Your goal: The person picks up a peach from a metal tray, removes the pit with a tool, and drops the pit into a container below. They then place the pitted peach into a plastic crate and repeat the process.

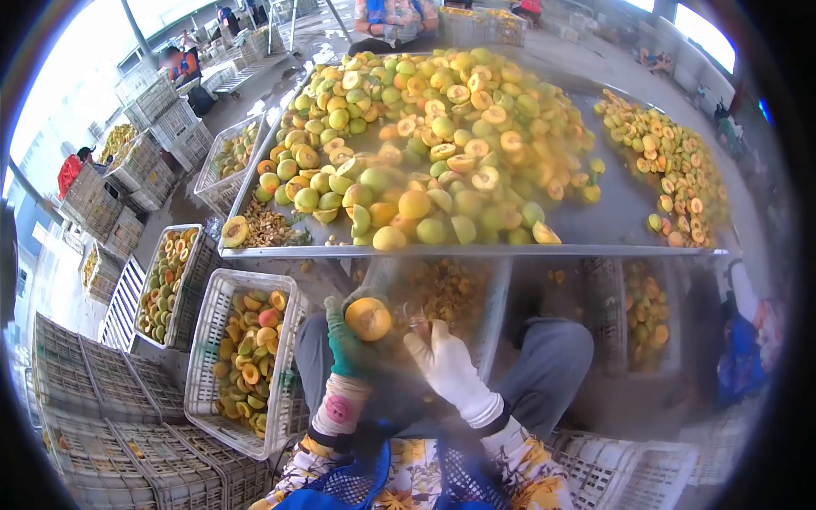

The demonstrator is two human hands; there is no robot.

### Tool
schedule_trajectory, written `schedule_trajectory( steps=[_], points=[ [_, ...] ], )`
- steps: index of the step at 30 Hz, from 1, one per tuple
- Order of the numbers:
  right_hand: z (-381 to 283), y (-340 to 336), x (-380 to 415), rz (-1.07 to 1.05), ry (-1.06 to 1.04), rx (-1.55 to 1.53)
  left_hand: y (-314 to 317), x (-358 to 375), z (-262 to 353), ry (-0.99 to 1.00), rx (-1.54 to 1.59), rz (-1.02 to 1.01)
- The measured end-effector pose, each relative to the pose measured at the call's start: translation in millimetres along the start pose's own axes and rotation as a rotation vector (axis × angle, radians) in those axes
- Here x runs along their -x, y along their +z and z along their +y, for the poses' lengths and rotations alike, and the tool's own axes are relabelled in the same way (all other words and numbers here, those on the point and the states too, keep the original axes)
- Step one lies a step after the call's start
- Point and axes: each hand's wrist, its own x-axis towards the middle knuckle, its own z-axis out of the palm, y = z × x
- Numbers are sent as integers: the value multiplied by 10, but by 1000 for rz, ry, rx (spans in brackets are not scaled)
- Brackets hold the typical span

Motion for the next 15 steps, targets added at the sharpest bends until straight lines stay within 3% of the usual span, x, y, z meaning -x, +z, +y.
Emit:
schedule_trajectory(
  steps=[4, 6, 9, 12, 15],
  points=[
    [-109, 244, 78, 120, -242, 9, 93, 0, -78, 89, -107, -27],
    [-144, 260, 47, -29, -85, 146, 78, 14, -101, 143, -184, -55],
    [-69, 342, 37, 1, -108, 88, 132, 78, -76, 283, -335, -103],
    [50, 461, 21, 120, -154, 15, 108, 67, -98, 245, -341, -72],
    [-9, 352, -17, 37, -127, -169, 226, 165, -44, 512, -828, -43]
  ],
)
